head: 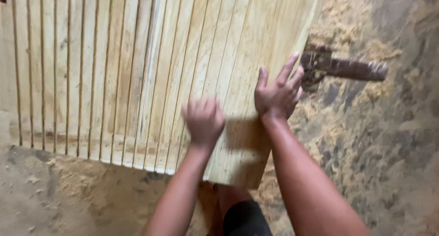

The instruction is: The person uses a small metal scraper to remove material from the surface of a large wooden board. They hold the board steady with one hand while scraping with the other, moving across different sections of the board.

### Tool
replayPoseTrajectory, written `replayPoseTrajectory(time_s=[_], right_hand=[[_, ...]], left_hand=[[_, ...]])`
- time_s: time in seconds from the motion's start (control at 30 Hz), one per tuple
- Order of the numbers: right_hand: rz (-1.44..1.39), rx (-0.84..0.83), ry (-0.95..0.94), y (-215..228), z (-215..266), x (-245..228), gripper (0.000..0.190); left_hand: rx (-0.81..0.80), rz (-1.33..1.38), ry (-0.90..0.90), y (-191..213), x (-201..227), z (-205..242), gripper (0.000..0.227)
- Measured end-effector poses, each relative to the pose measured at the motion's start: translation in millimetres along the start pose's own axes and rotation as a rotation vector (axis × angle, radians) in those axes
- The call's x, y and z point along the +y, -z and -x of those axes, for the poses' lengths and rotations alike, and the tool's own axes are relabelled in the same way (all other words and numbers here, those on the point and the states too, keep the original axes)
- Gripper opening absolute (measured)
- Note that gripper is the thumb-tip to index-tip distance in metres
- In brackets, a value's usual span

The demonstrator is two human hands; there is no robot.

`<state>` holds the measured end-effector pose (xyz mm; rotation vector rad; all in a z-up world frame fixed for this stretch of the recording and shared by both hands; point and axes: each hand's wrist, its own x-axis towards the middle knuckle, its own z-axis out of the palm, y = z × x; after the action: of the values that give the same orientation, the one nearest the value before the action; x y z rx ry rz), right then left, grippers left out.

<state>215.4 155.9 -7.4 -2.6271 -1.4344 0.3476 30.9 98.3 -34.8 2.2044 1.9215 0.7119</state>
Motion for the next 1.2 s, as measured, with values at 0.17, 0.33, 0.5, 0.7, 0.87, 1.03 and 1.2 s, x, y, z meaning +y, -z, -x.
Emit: replayPoseTrajectory(time_s=[0.17, 0.33, 0.5, 0.7, 0.87, 1.03, 1.2], right_hand=[[0.012, 0.089, 0.073, 2, -2, -4, 0.089], [0.005, 0.03, 0.03, 3, -2, -5, 0.09], [-0.004, 0.097, 0.069, 0, -1, -1, 0.09], [0.017, 0.075, 0.07, -8, -4, 5, 0.091], [0.064, 0.055, 0.069, -13, -5, 9, 0.087], [0.065, 0.04, 0.057, -14, -6, 10, 0.086], [0.099, 0.061, 0.07, -16, -10, 12, 0.087]], left_hand=[[0.123, -0.022, -0.009, -71, 23, -169, 0.003], [0.068, 0.021, 0.006, -45, 17, -131, 0.005], [-0.048, -0.015, 0.011, 40, 5, 31, 0.011], [-0.148, 0.058, 0.105, 77, 10, 107, 0.023], [-0.185, 0.043, 0.056, 59, 16, 97, 0.021], [-0.186, 0.048, 0.06, 54, 19, 88, 0.021], [-0.159, 0.025, -0.01, 52, 23, 70, 0.016]])
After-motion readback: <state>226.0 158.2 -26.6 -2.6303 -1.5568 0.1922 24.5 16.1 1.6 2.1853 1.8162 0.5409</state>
